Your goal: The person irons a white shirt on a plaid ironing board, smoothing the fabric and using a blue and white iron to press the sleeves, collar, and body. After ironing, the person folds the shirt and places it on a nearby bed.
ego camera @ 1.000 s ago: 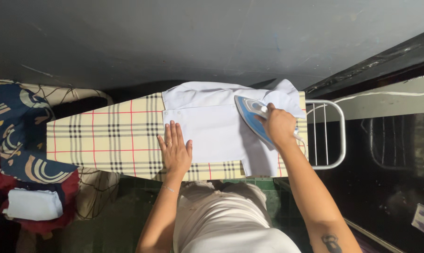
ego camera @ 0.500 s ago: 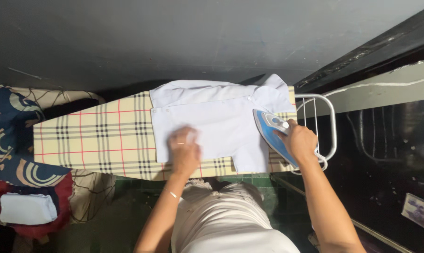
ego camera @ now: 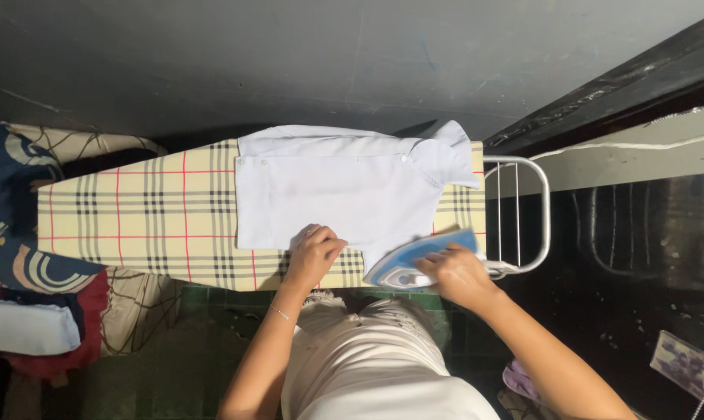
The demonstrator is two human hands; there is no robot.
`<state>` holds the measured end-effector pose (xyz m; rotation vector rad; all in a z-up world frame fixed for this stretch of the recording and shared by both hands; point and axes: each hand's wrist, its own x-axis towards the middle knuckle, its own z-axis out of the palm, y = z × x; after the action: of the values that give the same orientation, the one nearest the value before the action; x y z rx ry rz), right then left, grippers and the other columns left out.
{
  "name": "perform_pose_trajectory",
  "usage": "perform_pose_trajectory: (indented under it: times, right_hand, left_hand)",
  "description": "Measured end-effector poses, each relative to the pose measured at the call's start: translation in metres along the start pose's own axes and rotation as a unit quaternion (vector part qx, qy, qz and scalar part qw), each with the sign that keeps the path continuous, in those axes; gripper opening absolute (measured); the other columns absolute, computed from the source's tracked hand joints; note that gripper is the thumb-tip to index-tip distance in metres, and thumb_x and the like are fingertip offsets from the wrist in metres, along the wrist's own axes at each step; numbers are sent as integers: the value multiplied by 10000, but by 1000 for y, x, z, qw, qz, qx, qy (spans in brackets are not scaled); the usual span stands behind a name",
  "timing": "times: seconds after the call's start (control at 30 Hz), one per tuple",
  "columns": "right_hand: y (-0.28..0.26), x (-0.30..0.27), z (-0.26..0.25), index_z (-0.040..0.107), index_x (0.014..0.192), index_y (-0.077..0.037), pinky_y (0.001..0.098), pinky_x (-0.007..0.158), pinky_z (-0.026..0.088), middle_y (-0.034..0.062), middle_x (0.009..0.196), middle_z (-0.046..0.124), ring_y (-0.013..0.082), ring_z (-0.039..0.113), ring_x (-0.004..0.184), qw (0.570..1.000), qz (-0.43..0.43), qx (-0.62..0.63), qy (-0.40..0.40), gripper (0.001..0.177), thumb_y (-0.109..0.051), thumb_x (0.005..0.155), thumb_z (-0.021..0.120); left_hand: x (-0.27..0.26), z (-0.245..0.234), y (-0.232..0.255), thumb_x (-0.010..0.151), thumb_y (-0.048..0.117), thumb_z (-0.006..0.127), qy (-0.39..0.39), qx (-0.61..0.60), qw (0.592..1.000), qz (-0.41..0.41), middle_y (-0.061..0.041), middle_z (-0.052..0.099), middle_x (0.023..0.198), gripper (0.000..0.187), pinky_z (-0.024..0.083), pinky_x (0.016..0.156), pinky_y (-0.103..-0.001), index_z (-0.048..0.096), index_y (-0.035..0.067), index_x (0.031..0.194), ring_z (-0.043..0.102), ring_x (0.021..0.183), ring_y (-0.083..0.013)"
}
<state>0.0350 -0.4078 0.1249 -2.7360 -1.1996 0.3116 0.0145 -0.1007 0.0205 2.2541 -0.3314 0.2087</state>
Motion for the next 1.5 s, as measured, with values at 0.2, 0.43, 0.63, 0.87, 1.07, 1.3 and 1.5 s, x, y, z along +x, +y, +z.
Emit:
perform_pose_trajectory:
  times: [0.2,0.43,0.63,0.87,1.07,1.3,1.5]
  right_hand:
    - [-3,28,6,725,1057,-105,355,812,515,38,850,738,197,712,798,995,-88,-37,-40,467,-233,624,846]
    - [17,29,-3,733,1087,-113,396,803,500,68,930,761,221,721,840,1000,13,0,12,542,-295,597,877]
    - [18,23,7,753,1085,-115,412,788,509,92,893,776,230,726,765,996,68,-12,49,517,-265,604,866]
    - [45,2,-2,793,1043,-139,417,787,527,125,659,738,268,684,558,974,217,-20,68,477,-453,693,873]
    - [57,3,-21,804,1025,-149,406,663,559,120,813,771,287,723,715,917,396,39,25,426,-452,733,864]
    - [46,28,-52,772,1190,-106,388,718,591,151,836,778,285,770,757,888,450,99,8,677,-518,666,890]
    - [73,54,-37,728,1179,14,354,713,577,188,839,773,265,758,728,874,431,221,39,713,-459,682,923]
  left_hand:
    - [8,1,-1,737,55,839,-18,-52,996,-73,-28,652,780,95,523,786,-366,816,90,821,628,810,-215]
    - [8,0,-2,758,62,833,-49,-56,992,-105,-37,651,768,98,521,782,-365,823,93,851,628,806,-216]
    - [8,0,0,752,70,827,-52,-55,991,-107,-46,655,777,85,519,775,-376,821,90,834,631,813,-228]
    - [9,0,0,777,86,813,-56,-39,993,-93,-51,657,775,56,519,791,-382,814,88,833,638,822,-240]
    - [1,-3,4,773,91,783,-57,-15,997,-47,-56,684,796,30,492,848,-412,802,77,791,653,867,-281]
    - [-23,-19,-10,744,132,782,-157,-10,985,-72,-61,741,794,74,510,853,-417,778,75,696,700,826,-277]
    - [-63,-46,-58,764,165,733,-319,209,913,-148,-213,736,822,122,559,775,-490,759,46,753,723,815,-397]
